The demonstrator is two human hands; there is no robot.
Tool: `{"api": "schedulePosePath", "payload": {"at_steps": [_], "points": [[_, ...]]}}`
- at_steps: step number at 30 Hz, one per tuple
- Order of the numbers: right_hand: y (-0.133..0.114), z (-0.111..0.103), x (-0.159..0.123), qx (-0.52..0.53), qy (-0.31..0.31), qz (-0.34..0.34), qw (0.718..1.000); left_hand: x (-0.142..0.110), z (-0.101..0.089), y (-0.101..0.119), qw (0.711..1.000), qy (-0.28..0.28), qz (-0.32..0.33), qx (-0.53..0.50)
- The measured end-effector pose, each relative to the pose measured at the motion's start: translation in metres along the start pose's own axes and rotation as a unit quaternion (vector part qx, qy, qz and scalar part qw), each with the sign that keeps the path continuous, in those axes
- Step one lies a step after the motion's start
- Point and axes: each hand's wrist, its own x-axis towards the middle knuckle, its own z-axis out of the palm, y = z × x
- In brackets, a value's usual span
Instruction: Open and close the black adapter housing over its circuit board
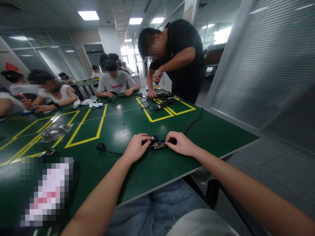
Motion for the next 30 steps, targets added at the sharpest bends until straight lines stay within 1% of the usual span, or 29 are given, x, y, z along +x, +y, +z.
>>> {"api": "schedulePosePath", "payload": {"at_steps": [5,9,11,14,17,23,30], "points": [[0.002,0.001,-0.001,0.015,-0.003,0.019,1.0,0.001,0.003,-0.001,0.999,0.023,-0.028,-0.002],[0.003,0.0,-0.002,0.029,-0.007,0.035,0.999,-0.001,0.001,0.011,1.0,0.029,0.003,-0.011],[0.003,-0.001,-0.003,0.033,-0.008,0.036,0.999,-0.003,0.0,0.019,0.999,0.018,0.032,-0.018],[0.001,-0.003,-0.004,0.031,-0.012,0.031,0.999,-0.006,0.001,0.028,0.996,-0.022,0.079,-0.027],[-0.001,-0.003,-0.003,0.025,-0.021,0.025,0.999,-0.008,0.002,0.031,0.993,-0.044,0.104,-0.03],[0.0,-0.002,-0.001,0.016,-0.034,0.023,0.999,-0.008,0.002,0.031,0.992,-0.059,0.109,-0.027],[0.003,-0.003,-0.001,0.01,-0.037,0.023,0.999,-0.008,0.001,0.034,0.994,-0.06,0.089,-0.024]]}}
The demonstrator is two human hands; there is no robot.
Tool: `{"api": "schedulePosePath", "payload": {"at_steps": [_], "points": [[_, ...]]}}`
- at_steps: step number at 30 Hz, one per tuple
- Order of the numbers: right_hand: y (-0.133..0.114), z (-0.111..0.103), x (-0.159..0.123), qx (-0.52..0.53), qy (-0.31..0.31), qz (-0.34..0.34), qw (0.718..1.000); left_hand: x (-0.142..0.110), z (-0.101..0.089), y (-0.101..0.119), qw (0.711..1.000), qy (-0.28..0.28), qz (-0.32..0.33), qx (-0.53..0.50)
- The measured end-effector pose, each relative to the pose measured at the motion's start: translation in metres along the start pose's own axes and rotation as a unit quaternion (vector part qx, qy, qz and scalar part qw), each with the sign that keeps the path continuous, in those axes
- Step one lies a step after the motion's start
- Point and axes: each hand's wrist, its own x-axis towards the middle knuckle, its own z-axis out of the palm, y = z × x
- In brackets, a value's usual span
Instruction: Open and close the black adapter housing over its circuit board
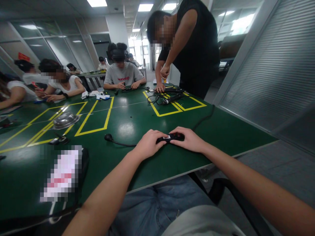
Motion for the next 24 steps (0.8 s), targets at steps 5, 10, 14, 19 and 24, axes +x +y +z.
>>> {"api": "schedulePosePath", "payload": {"at_steps": [5,10,14,19,24], "points": [[0.0,0.002,0.0,-0.004,0.004,0.006,1.0,0.0,0.0,0.0,1.0,0.005,-0.011,-0.015],[0.001,0.004,-0.003,-0.015,0.021,0.024,0.999,0.0,0.001,-0.009,0.995,0.067,-0.076,-0.02],[0.001,0.002,-0.003,-0.016,0.014,0.019,1.0,0.001,0.0,-0.02,0.986,0.108,-0.124,0.003],[-0.001,0.002,-0.001,-0.024,0.01,0.011,1.0,0.001,0.0,-0.025,0.988,0.075,-0.13,0.025],[-0.004,0.004,0.0,-0.02,0.017,0.007,1.0,-0.002,-0.008,-0.013,0.994,0.047,-0.091,0.046]]}}
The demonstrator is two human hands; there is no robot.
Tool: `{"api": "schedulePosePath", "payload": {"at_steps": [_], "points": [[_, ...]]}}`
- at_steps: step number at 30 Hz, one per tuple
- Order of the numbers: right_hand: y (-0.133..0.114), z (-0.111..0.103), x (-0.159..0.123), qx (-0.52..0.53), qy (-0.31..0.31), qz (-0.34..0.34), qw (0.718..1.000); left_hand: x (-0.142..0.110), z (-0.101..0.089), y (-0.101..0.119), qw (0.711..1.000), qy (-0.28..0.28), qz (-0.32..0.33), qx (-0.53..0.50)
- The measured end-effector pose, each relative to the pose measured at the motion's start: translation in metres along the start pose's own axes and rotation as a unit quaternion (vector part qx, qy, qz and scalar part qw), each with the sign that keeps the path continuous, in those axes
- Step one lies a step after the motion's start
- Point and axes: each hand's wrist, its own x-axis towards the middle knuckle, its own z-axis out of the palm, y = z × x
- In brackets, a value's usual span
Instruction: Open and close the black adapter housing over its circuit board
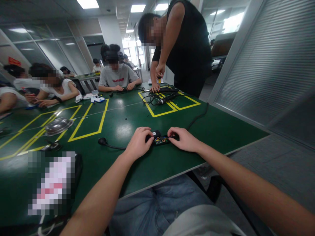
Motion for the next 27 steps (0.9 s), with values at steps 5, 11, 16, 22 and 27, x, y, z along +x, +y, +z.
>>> {"api": "schedulePosePath", "payload": {"at_steps": [5,11,16,22,27], "points": [[-0.002,0.0,-0.001,0.003,0.005,0.005,1.0,-0.007,-0.011,0.011,0.998,-0.062,0.026,0.011],[-0.002,0.001,-0.002,0.016,0.014,0.01,1.0,-0.007,-0.013,0.013,0.997,-0.082,0.008,0.004],[0.002,-0.001,0.0,0.044,0.03,0.017,0.998,-0.005,-0.017,0.014,0.998,-0.059,-0.005,-0.009],[0.007,-0.001,0.001,0.066,0.041,0.026,0.997,-0.005,-0.019,0.011,0.998,-0.043,-0.014,-0.035],[0.004,0.0,0.0,0.057,0.038,0.014,0.998,-0.005,-0.016,0.006,0.997,-0.06,-0.013,-0.045]]}}
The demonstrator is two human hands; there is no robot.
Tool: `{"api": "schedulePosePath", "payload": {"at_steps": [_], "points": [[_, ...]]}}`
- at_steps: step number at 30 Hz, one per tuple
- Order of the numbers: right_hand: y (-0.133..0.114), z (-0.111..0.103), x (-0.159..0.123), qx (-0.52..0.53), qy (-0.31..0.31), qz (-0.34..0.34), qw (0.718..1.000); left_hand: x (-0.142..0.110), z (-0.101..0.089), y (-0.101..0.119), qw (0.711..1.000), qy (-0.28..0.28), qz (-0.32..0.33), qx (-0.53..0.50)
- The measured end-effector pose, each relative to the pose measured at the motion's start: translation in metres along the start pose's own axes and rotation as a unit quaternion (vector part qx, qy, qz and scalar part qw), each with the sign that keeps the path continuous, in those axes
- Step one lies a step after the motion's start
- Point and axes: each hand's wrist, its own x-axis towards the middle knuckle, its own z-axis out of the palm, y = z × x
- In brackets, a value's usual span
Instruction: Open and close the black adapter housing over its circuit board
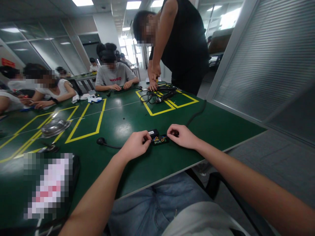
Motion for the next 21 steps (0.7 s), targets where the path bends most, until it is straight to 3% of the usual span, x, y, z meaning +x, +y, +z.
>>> {"api": "schedulePosePath", "payload": {"at_steps": [7,11,15,21], "points": [[-0.001,-0.003,0.001,-0.007,-0.016,-0.004,1.0,0.002,-0.003,-0.006,0.999,-0.008,0.031,0.0],[0.0,-0.003,0.001,-0.007,-0.023,0.0,1.0,0.004,0.002,-0.009,0.999,0.017,0.042,0.009],[0.002,-0.002,0.0,-0.008,-0.023,0.008,1.0,0.01,0.013,-0.014,0.998,0.055,0.025,0.013],[0.0,-0.002,0.0,0.006,-0.027,0.015,0.999,0.016,0.022,-0.019,0.998,0.067,-0.013,0.015]]}}
